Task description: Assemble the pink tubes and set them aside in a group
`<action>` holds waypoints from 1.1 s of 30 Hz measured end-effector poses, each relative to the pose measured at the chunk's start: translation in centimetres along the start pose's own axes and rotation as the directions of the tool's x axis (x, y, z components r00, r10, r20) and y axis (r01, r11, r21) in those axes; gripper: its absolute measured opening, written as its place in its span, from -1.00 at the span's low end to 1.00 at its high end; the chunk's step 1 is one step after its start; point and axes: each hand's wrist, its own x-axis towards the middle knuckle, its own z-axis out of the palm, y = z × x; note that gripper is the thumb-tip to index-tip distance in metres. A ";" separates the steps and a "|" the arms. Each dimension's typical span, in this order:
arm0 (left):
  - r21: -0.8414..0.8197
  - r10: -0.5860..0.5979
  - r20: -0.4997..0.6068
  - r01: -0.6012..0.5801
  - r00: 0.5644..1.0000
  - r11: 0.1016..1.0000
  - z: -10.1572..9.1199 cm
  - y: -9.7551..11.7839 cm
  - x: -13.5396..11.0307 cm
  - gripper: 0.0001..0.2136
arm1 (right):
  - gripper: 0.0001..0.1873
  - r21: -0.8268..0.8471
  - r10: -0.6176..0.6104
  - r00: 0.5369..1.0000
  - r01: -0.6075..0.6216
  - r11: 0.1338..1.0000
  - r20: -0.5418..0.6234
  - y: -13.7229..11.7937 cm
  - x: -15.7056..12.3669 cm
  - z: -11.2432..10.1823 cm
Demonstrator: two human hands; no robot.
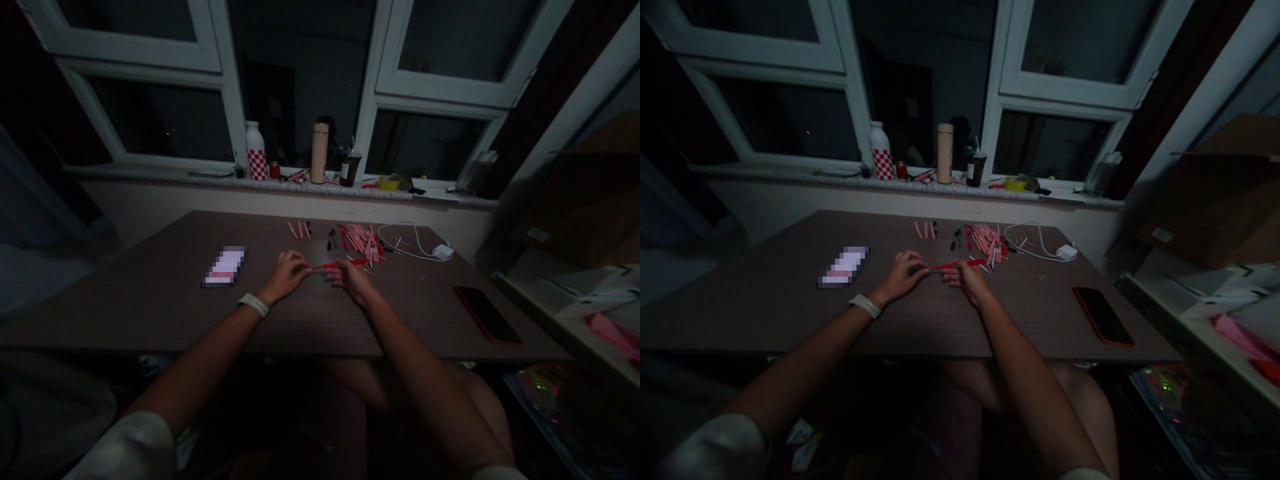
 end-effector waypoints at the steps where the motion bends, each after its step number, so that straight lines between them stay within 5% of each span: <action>1: -0.003 0.000 0.006 0.000 1.000 1.000 0.1 0.0 0.0 -0.84 | -0.83 -0.006 0.000 1.000 0.000 1.000 0.006 0.0 0.0 0.0; 6: 0.036 -0.068 -0.022 0.069 0.997 0.997 -0.3 -0.7 0.1 -0.84 | -0.86 0.033 -0.058 0.991 0.062 0.998 -0.124 -0.2 0.4 -0.4; 10: 0.086 -0.121 -0.063 0.126 0.991 0.988 -0.7 -1.3 0.1 -0.82 | -0.88 0.118 -0.108 0.939 0.153 0.981 -0.326 -0.7 0.8 -1.2; 13: 0.122 -0.131 -0.054 0.137 0.990 0.983 -0.7 -1.3 0.0 -0.82 | -0.89 0.161 -0.107 0.921 0.178 0.971 -0.374 -1.1 0.8 -1.5; 22: 0.239 -0.102 0.081 0.080 0.992 0.968 -0.2 -1.1 -0.6 -0.90 | -0.90 0.101 -0.071 0.970 0.097 0.990 -0.235 -0.7 0.4 -0.8; 33: 0.223 -0.164 -0.027 0.165 0.986 0.961 -1.1 -0.5 -0.3 -0.78 | -0.86 0.057 -0.069 0.981 0.081 0.995 -0.182 -0.6 0.2 -0.5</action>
